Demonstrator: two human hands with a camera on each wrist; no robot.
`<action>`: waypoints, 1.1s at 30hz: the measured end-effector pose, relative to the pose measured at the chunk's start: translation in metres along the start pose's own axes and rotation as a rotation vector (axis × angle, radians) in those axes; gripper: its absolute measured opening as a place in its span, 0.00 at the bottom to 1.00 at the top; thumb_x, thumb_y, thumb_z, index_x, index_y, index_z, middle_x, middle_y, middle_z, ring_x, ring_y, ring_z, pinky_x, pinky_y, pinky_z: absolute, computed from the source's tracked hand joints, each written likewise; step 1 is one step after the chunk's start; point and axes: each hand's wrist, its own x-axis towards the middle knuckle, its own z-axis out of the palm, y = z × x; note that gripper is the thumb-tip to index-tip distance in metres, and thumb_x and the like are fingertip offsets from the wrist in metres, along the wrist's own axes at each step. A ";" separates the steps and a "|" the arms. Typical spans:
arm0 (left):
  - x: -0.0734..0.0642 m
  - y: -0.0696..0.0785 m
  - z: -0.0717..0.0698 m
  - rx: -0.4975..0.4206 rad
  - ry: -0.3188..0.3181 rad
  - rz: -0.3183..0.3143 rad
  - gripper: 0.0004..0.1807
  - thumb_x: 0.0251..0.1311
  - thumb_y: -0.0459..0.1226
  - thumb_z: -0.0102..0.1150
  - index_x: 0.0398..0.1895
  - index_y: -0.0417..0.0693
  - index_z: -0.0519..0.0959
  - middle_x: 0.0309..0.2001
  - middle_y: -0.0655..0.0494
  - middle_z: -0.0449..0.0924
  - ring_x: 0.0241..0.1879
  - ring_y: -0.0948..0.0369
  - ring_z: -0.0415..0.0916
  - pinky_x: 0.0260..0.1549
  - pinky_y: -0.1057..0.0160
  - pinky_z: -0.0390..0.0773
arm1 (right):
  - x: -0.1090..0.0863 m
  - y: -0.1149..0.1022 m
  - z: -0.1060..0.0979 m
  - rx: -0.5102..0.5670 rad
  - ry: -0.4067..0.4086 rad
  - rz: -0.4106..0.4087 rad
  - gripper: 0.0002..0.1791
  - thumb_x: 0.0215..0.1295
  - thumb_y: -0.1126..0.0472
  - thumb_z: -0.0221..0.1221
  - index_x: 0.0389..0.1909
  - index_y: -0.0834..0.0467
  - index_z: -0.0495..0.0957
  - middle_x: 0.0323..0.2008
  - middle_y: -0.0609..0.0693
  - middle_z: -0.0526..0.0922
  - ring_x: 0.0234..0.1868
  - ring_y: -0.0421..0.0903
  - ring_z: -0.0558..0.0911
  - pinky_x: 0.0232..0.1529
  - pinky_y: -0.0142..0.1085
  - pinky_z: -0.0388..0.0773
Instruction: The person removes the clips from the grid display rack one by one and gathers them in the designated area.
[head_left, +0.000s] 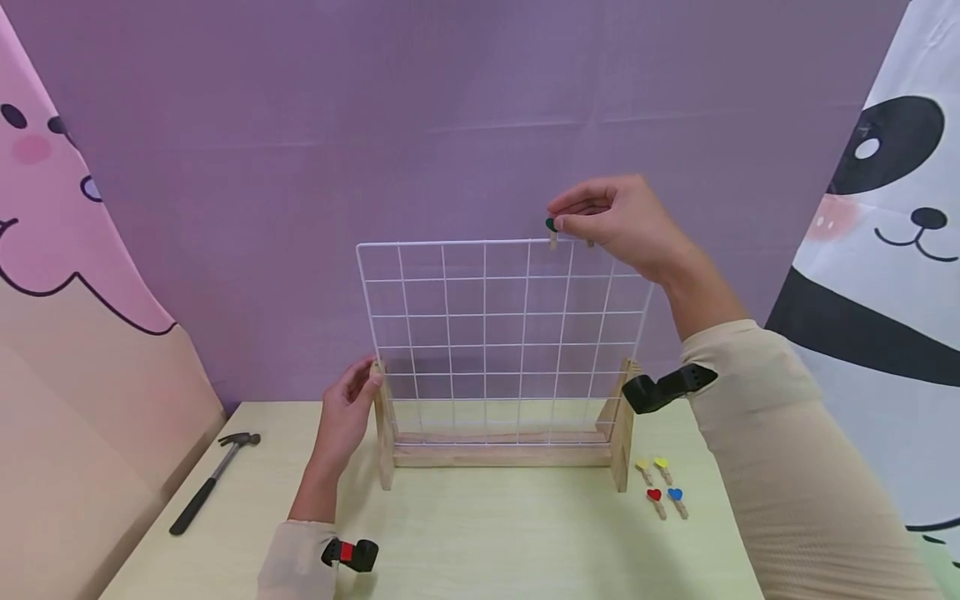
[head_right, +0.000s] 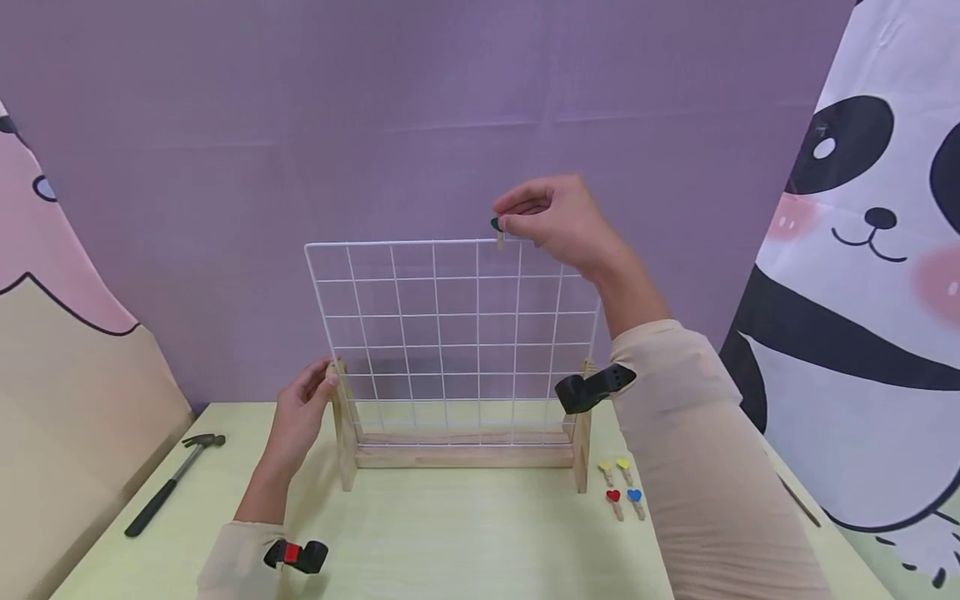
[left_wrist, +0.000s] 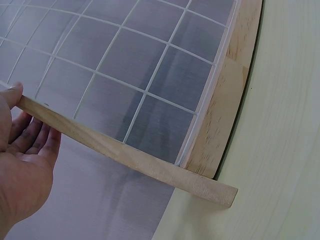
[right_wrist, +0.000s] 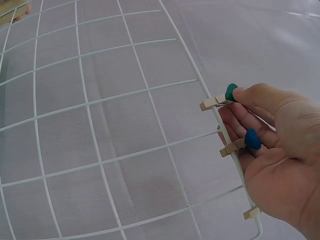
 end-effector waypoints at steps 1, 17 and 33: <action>0.000 0.000 0.000 0.000 -0.001 -0.001 0.27 0.76 0.44 0.56 0.74 0.48 0.69 0.70 0.46 0.75 0.70 0.54 0.71 0.55 0.86 0.72 | 0.000 0.000 0.000 -0.010 0.000 0.001 0.14 0.69 0.60 0.66 0.53 0.59 0.85 0.37 0.38 0.89 0.43 0.43 0.85 0.36 0.30 0.76; 0.000 0.001 -0.001 -0.011 -0.013 -0.006 0.26 0.77 0.43 0.56 0.74 0.48 0.69 0.70 0.47 0.75 0.71 0.55 0.70 0.55 0.86 0.72 | -0.004 0.002 0.009 -0.009 0.090 -0.018 0.12 0.68 0.61 0.66 0.50 0.60 0.88 0.35 0.36 0.89 0.46 0.46 0.86 0.44 0.25 0.81; -0.001 0.002 0.001 -0.020 -0.009 -0.001 0.27 0.76 0.44 0.56 0.74 0.47 0.70 0.70 0.46 0.75 0.70 0.55 0.71 0.55 0.85 0.72 | -0.006 -0.009 0.002 -0.003 0.164 -0.026 0.11 0.68 0.61 0.67 0.48 0.58 0.88 0.33 0.33 0.89 0.33 0.36 0.83 0.32 0.27 0.78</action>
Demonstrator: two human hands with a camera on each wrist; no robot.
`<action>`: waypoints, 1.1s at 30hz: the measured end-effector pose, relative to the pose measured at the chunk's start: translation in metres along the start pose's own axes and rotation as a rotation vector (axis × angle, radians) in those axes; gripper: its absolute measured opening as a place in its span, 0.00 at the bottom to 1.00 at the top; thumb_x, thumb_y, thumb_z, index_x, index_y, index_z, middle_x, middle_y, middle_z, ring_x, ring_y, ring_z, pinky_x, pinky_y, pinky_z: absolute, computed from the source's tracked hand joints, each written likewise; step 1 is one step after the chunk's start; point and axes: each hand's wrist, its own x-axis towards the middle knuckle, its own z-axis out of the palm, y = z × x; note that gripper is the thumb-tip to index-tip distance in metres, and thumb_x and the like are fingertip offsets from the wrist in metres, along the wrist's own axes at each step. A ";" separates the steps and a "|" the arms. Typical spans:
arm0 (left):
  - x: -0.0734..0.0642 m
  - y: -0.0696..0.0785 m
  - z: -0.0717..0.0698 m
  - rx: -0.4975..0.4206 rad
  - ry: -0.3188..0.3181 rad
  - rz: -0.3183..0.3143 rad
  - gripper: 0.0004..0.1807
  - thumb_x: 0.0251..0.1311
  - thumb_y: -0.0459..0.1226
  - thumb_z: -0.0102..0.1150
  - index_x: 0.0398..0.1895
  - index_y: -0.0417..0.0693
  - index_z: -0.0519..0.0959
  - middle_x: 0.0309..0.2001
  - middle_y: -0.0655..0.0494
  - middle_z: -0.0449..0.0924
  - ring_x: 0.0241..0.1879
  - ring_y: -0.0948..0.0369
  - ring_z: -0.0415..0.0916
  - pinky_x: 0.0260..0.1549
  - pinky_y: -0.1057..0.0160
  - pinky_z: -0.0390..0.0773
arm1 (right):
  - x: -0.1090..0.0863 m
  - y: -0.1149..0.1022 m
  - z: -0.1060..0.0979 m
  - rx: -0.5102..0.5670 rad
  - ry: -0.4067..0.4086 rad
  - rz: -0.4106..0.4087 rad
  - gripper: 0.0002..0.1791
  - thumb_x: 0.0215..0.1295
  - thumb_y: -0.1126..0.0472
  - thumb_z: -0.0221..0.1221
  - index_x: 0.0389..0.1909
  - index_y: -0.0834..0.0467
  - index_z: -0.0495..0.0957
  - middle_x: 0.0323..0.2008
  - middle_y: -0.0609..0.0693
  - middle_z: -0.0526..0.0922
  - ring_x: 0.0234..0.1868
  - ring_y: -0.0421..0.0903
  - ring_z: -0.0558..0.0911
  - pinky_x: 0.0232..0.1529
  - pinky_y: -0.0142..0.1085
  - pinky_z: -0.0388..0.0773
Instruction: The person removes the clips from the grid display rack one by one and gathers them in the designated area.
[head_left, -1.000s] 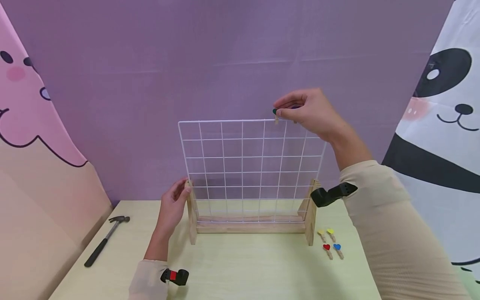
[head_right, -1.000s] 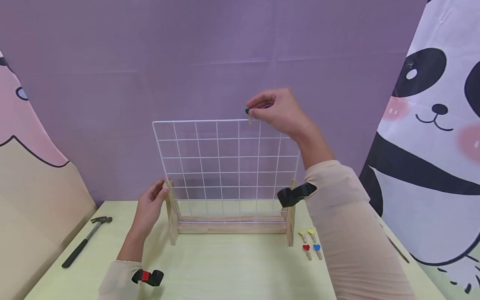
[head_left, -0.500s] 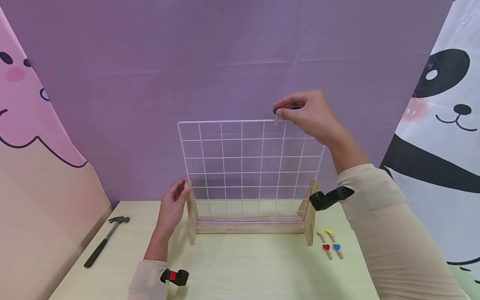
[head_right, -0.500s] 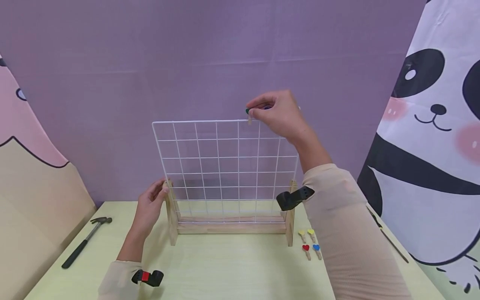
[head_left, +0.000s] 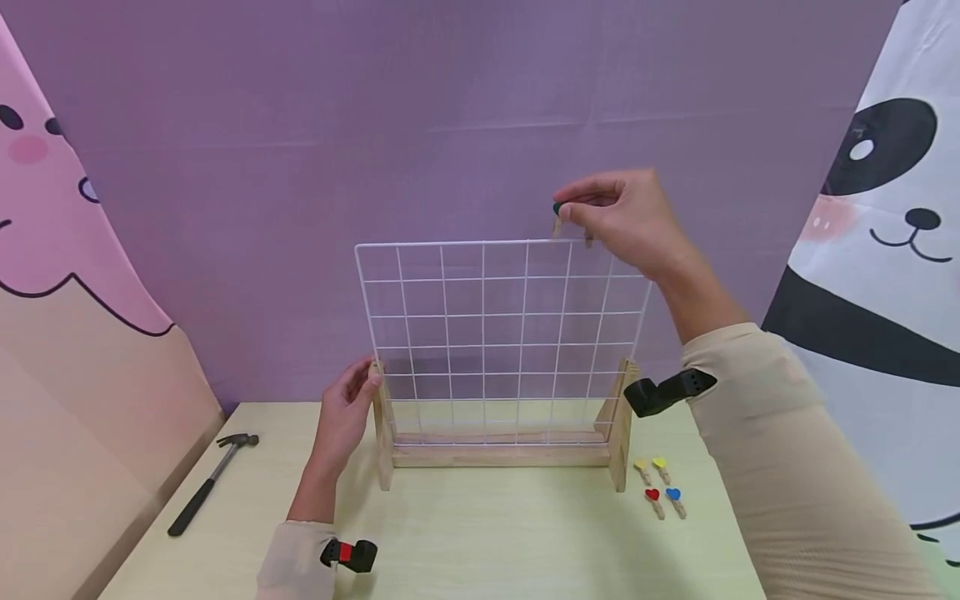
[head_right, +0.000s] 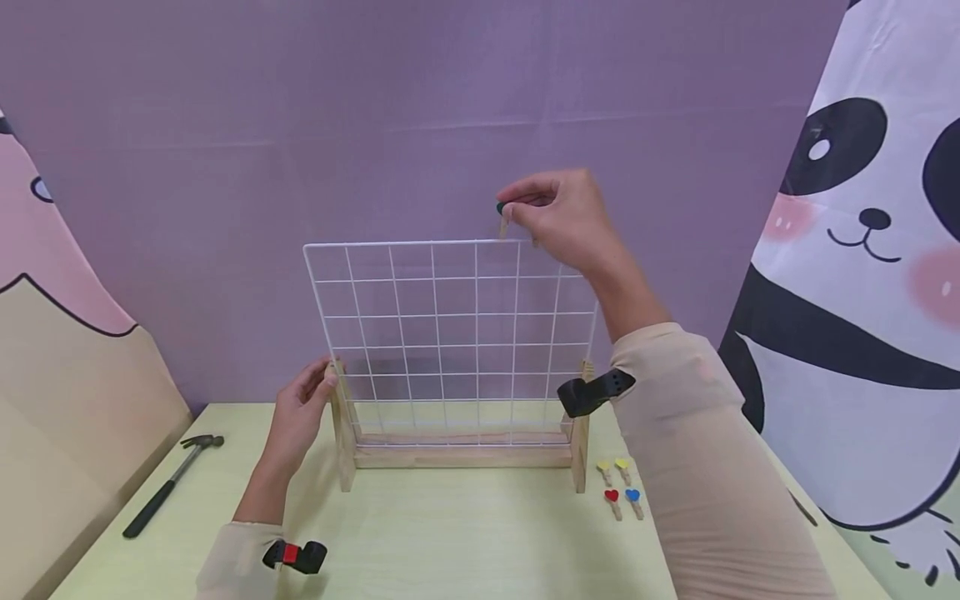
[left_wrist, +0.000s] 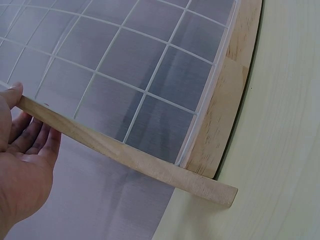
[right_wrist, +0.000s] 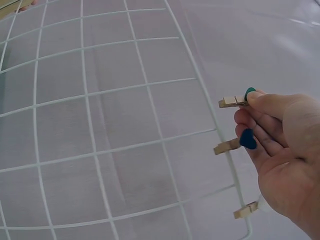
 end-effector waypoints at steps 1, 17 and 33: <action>0.000 0.000 0.000 0.001 0.001 0.004 0.27 0.76 0.44 0.56 0.74 0.46 0.69 0.70 0.45 0.75 0.70 0.55 0.71 0.55 0.85 0.72 | 0.000 -0.001 -0.002 -0.001 -0.002 -0.003 0.11 0.68 0.60 0.67 0.49 0.58 0.88 0.34 0.33 0.89 0.35 0.35 0.84 0.34 0.27 0.78; -0.002 0.002 0.000 0.013 0.003 -0.016 0.27 0.77 0.44 0.56 0.74 0.48 0.69 0.70 0.47 0.75 0.71 0.55 0.70 0.55 0.86 0.71 | -0.006 -0.006 -0.021 0.037 0.011 -0.050 0.12 0.67 0.61 0.68 0.49 0.58 0.89 0.33 0.32 0.90 0.40 0.32 0.88 0.46 0.22 0.78; 0.002 0.002 0.000 -0.002 -0.002 -0.006 0.27 0.77 0.44 0.56 0.74 0.48 0.69 0.70 0.47 0.76 0.66 0.64 0.73 0.56 0.84 0.73 | -0.026 0.007 -0.034 0.070 0.012 -0.080 0.10 0.67 0.63 0.68 0.48 0.59 0.89 0.33 0.35 0.91 0.39 0.33 0.89 0.47 0.21 0.81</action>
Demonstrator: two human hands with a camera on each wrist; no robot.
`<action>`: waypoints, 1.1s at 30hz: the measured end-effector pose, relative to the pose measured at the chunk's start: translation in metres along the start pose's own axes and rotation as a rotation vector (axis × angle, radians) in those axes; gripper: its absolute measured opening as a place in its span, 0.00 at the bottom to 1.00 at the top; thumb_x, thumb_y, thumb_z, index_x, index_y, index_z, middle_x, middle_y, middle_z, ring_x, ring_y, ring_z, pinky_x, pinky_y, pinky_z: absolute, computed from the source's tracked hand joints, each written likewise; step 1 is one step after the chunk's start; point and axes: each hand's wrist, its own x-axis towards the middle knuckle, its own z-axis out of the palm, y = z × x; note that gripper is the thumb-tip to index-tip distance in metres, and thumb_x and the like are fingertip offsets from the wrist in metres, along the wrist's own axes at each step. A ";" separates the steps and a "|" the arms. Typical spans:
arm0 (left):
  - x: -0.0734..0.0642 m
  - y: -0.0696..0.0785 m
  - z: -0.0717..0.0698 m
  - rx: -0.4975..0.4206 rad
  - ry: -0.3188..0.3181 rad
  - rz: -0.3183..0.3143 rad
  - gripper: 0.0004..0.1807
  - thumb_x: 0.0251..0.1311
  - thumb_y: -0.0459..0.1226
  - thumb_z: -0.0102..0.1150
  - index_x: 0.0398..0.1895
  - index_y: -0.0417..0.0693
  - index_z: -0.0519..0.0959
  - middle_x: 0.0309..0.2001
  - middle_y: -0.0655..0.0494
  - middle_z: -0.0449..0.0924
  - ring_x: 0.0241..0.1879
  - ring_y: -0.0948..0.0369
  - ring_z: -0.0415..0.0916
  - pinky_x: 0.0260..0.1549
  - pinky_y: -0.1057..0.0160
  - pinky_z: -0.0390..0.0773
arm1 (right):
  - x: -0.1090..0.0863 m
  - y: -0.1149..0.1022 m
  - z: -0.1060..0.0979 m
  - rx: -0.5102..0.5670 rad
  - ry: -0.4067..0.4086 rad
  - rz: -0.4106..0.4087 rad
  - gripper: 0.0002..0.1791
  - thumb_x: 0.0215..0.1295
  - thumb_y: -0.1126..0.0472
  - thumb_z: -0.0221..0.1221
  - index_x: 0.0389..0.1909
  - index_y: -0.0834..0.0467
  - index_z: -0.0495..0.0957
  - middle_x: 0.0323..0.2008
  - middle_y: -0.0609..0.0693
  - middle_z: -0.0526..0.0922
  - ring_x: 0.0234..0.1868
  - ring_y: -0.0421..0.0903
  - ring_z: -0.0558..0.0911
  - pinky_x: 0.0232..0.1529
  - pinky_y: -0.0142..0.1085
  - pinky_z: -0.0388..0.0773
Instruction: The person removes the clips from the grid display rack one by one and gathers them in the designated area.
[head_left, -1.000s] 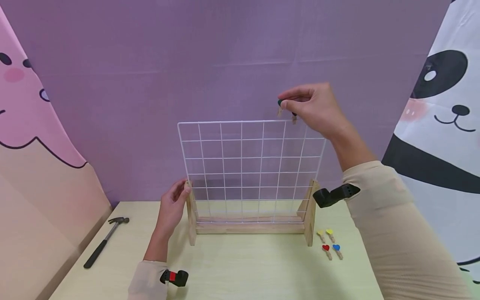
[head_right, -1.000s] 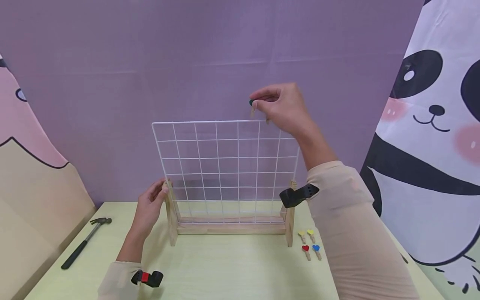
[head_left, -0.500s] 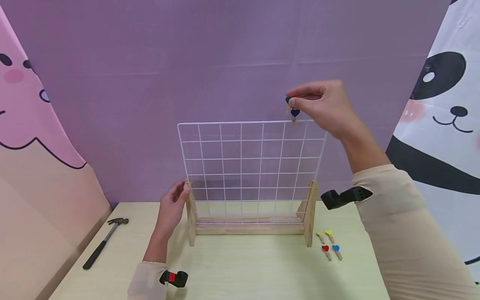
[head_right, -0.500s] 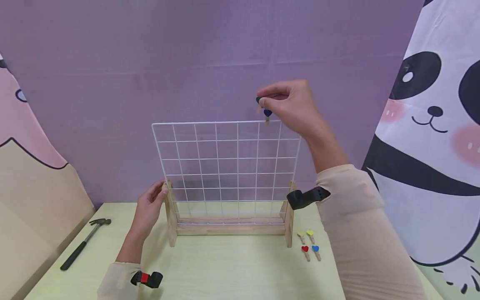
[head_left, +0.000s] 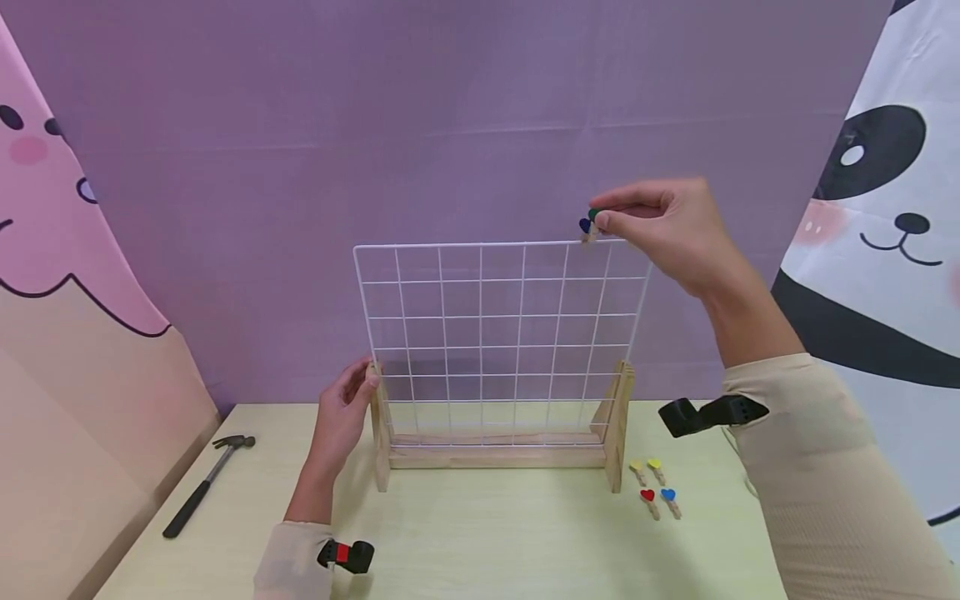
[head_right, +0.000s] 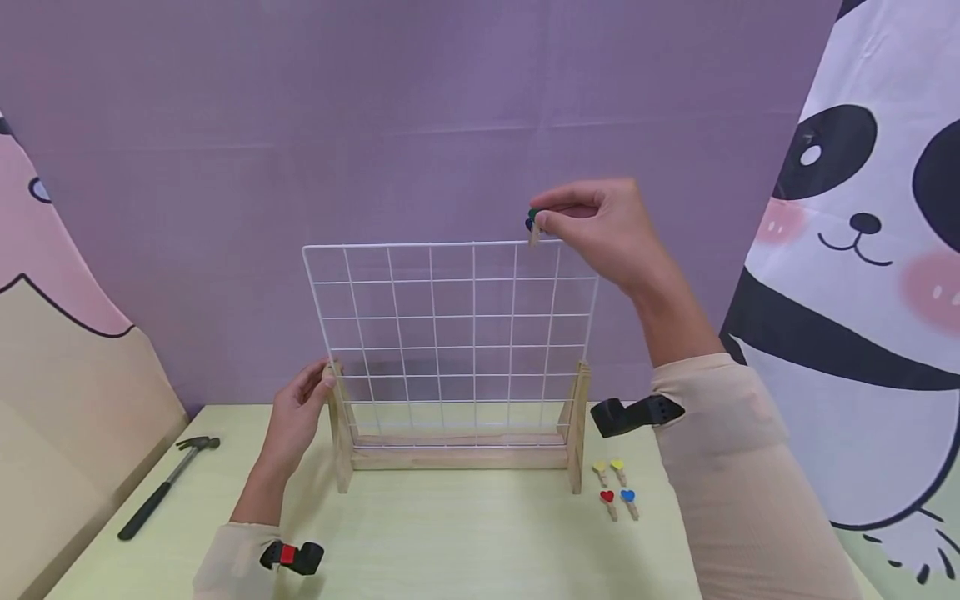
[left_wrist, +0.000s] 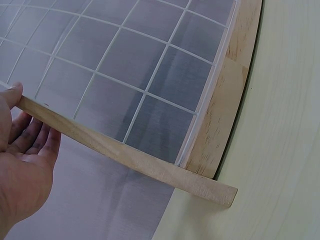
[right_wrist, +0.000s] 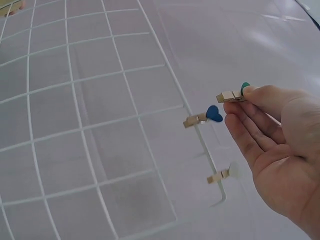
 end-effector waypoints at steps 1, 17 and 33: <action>0.000 0.000 0.000 0.000 0.000 0.001 0.27 0.77 0.44 0.56 0.74 0.48 0.69 0.69 0.48 0.76 0.65 0.66 0.73 0.56 0.84 0.73 | -0.002 0.001 -0.001 -0.009 0.005 0.004 0.10 0.67 0.63 0.68 0.47 0.58 0.89 0.33 0.34 0.91 0.39 0.32 0.89 0.47 0.21 0.81; 0.000 -0.002 0.000 0.015 0.008 0.001 0.27 0.76 0.45 0.56 0.74 0.49 0.70 0.69 0.48 0.76 0.68 0.58 0.72 0.55 0.85 0.72 | -0.036 0.031 -0.024 -0.185 0.000 0.059 0.17 0.70 0.53 0.66 0.55 0.57 0.86 0.41 0.28 0.88 0.50 0.29 0.84 0.51 0.16 0.75; 0.000 -0.001 -0.001 0.013 0.010 -0.008 0.26 0.76 0.45 0.56 0.74 0.49 0.70 0.69 0.48 0.76 0.69 0.58 0.72 0.55 0.85 0.72 | -0.073 0.078 -0.035 -0.294 -0.021 0.140 0.20 0.72 0.48 0.64 0.58 0.54 0.85 0.40 0.24 0.87 0.47 0.23 0.82 0.48 0.14 0.73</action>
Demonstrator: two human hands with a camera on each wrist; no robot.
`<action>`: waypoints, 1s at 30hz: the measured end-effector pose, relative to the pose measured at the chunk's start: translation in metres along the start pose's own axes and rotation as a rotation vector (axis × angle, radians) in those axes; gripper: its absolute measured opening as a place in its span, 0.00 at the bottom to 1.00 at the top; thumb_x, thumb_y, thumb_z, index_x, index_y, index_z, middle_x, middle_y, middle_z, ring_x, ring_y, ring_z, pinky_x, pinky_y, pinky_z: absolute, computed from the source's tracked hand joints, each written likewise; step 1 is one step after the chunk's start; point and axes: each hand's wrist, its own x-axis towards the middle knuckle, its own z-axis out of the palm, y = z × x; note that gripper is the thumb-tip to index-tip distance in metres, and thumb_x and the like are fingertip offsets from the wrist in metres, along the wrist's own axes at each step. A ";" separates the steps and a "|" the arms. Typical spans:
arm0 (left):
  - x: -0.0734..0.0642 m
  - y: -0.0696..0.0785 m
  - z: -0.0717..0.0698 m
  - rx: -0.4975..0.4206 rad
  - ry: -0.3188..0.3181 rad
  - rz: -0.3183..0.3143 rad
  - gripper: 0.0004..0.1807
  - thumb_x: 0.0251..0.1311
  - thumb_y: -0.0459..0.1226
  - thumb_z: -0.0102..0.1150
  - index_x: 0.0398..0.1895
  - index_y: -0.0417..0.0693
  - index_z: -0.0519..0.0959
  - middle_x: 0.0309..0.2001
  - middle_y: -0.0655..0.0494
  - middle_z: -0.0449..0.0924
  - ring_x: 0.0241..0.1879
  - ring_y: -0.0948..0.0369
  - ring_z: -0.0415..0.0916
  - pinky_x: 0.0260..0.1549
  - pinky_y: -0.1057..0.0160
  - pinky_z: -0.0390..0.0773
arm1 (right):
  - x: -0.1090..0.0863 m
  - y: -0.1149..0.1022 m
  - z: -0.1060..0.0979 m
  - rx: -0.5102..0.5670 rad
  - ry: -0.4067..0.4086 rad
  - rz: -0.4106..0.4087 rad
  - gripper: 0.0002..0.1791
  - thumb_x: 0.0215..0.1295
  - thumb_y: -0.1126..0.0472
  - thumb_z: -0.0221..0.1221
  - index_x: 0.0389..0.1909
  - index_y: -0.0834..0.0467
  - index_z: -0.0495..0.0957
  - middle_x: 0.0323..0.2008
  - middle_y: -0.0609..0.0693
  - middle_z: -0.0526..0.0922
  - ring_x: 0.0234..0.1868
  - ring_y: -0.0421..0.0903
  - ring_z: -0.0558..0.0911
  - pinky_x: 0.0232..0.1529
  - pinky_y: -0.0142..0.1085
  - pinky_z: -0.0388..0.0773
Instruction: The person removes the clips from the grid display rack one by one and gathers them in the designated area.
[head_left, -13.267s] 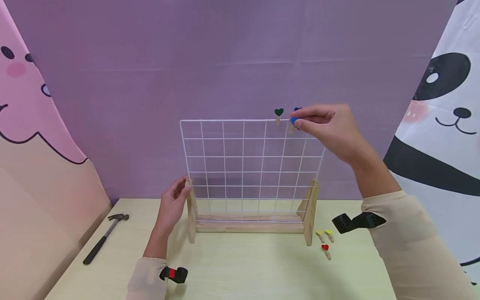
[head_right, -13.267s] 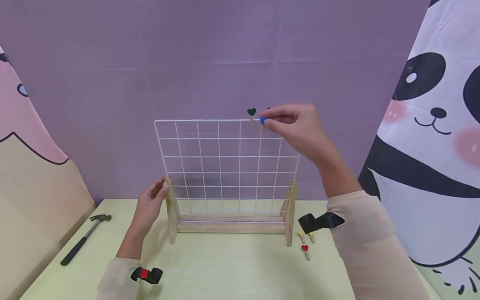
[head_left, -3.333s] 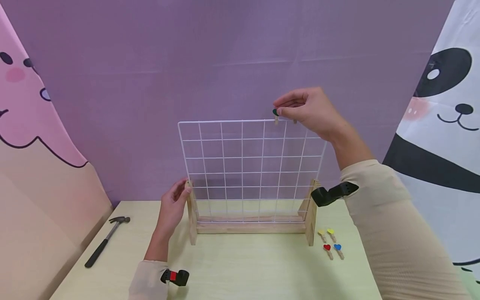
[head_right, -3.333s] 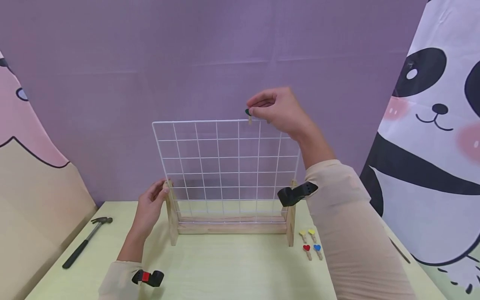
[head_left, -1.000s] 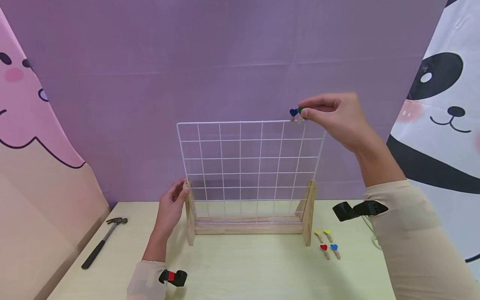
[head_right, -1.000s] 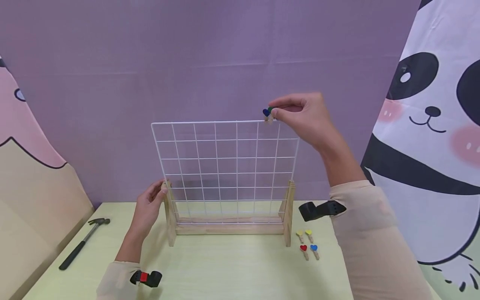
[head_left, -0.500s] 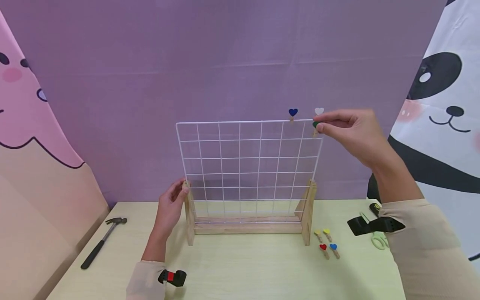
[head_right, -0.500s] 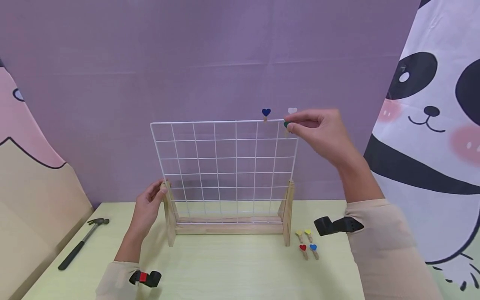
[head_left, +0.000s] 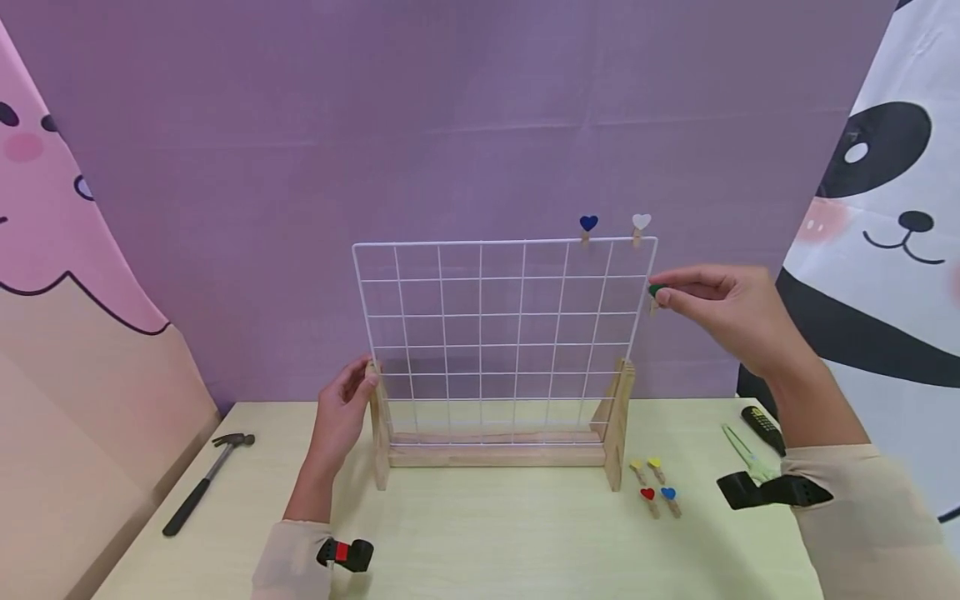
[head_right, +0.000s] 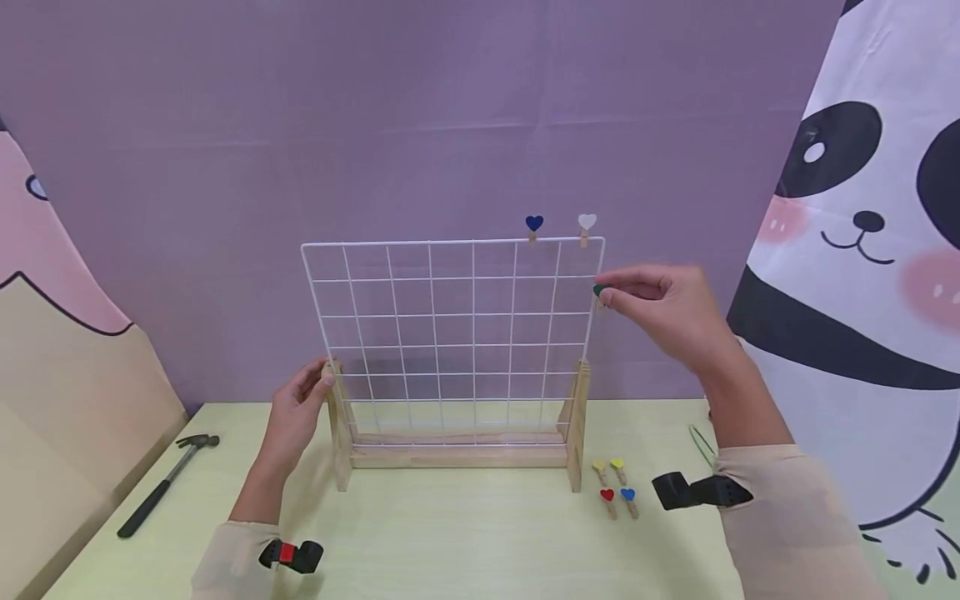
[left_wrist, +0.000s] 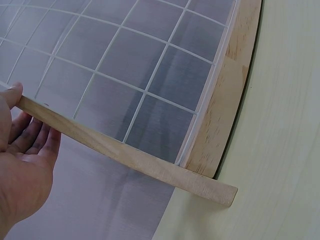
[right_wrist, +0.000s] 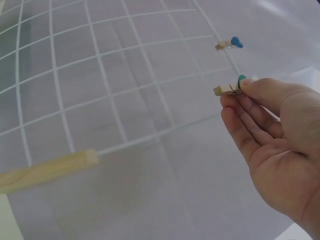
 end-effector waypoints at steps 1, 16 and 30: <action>0.000 0.000 0.000 0.000 0.001 0.001 0.26 0.76 0.45 0.56 0.73 0.49 0.70 0.69 0.48 0.77 0.68 0.58 0.72 0.55 0.84 0.72 | -0.003 0.004 0.001 -0.007 -0.005 0.010 0.20 0.72 0.48 0.64 0.58 0.53 0.85 0.40 0.24 0.87 0.48 0.23 0.82 0.48 0.15 0.72; 0.001 -0.003 0.000 -0.006 0.007 0.010 0.26 0.76 0.44 0.57 0.73 0.49 0.71 0.68 0.49 0.77 0.61 0.70 0.74 0.56 0.83 0.73 | -0.045 0.061 0.017 0.025 -0.069 -0.013 0.17 0.72 0.55 0.65 0.56 0.58 0.85 0.44 0.26 0.86 0.45 0.24 0.84 0.44 0.16 0.78; 0.000 -0.002 0.001 -0.003 0.007 0.015 0.26 0.76 0.43 0.57 0.73 0.49 0.70 0.69 0.48 0.76 0.64 0.67 0.74 0.56 0.83 0.73 | -0.086 0.116 0.043 0.062 -0.100 0.075 0.16 0.72 0.57 0.64 0.56 0.59 0.85 0.45 0.30 0.88 0.46 0.24 0.84 0.43 0.19 0.80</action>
